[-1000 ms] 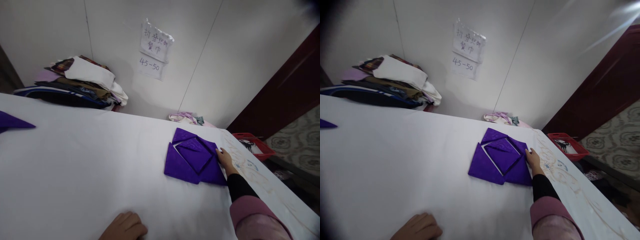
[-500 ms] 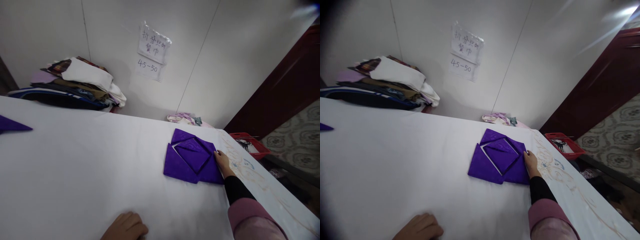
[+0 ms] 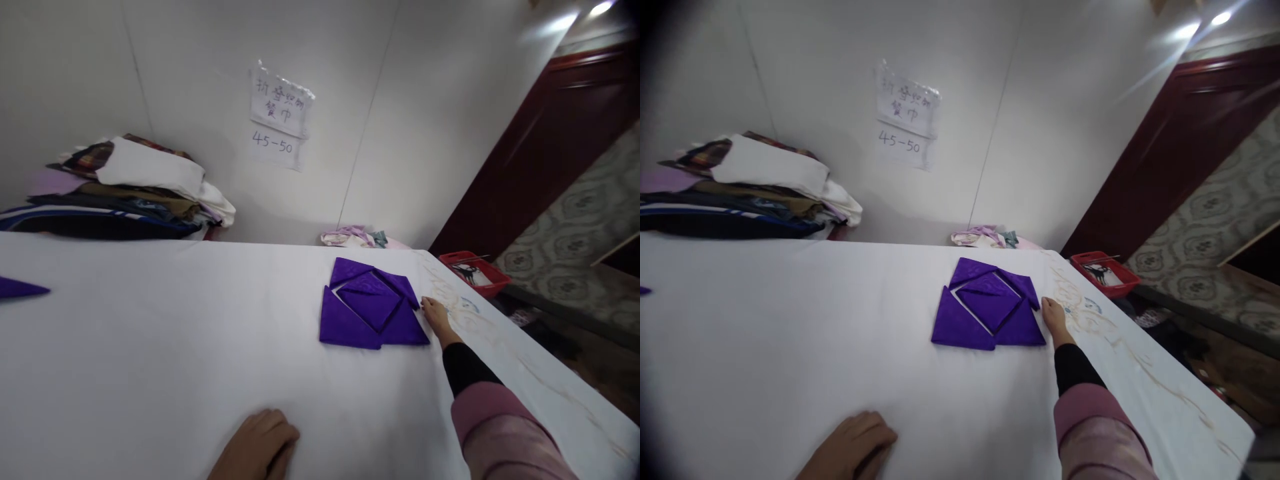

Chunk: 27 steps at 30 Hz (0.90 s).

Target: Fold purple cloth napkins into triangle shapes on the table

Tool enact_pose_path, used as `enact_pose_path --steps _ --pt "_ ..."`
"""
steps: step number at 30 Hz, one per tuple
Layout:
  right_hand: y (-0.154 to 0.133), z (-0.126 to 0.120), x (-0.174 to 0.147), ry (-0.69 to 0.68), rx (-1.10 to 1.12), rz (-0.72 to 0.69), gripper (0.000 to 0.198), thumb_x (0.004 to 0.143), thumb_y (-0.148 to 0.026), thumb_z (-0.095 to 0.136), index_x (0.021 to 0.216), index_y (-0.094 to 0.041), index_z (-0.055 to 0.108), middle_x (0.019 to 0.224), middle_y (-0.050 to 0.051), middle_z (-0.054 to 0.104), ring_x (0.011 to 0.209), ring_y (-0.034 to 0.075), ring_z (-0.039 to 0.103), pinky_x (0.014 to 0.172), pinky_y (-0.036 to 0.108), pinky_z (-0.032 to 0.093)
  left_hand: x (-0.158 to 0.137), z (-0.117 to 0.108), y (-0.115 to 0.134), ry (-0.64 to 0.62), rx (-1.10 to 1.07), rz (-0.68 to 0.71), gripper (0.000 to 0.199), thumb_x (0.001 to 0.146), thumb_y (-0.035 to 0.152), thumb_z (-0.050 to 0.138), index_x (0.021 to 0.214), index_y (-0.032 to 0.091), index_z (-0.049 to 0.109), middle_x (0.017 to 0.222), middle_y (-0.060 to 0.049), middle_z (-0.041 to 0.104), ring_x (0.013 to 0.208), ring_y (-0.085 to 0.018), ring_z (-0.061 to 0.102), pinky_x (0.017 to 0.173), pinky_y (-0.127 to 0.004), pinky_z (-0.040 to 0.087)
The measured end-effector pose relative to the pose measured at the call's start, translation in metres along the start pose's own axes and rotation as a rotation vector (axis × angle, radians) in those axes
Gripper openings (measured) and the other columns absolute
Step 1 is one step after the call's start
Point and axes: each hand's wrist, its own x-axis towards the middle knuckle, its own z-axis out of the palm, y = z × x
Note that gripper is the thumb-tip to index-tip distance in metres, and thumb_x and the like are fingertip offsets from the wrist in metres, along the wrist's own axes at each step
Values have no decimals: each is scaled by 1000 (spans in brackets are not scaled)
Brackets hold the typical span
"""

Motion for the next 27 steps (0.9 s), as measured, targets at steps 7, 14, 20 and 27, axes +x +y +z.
enact_pose_path --steps 7,14,20,27 --pt "-16 -20 -73 127 185 -2 44 79 -39 41 107 -13 63 109 12 64 105 24 55 89 35 42 2 -4 5 -3 -50 -59 13 84 22 47 80 23 60 75 0 61 70 -15 57 66 -28 47" --pt "-87 -1 -243 -196 756 -172 43 76 -52 54 96 -16 65 81 7 67 75 20 60 62 31 48 6 -14 13 -41 -47 -99 16 82 18 45 80 20 61 77 -1 62 74 -16 58 71 -32 48" --pt "-147 -1 -385 -741 711 -465 23 82 -31 50 90 -20 69 78 2 69 68 15 61 65 26 48 -25 -17 12 -58 -39 -39 32 63 7 54 91 20 63 100 -5 65 95 -20 59 85 -38 49" --pt "-187 2 -444 -865 610 -681 30 79 -17 45 95 -24 70 85 -2 71 75 14 63 70 22 48 -124 -42 -15 -36 27 159 34 66 15 59 98 25 63 109 -4 66 101 -20 60 87 -34 51"
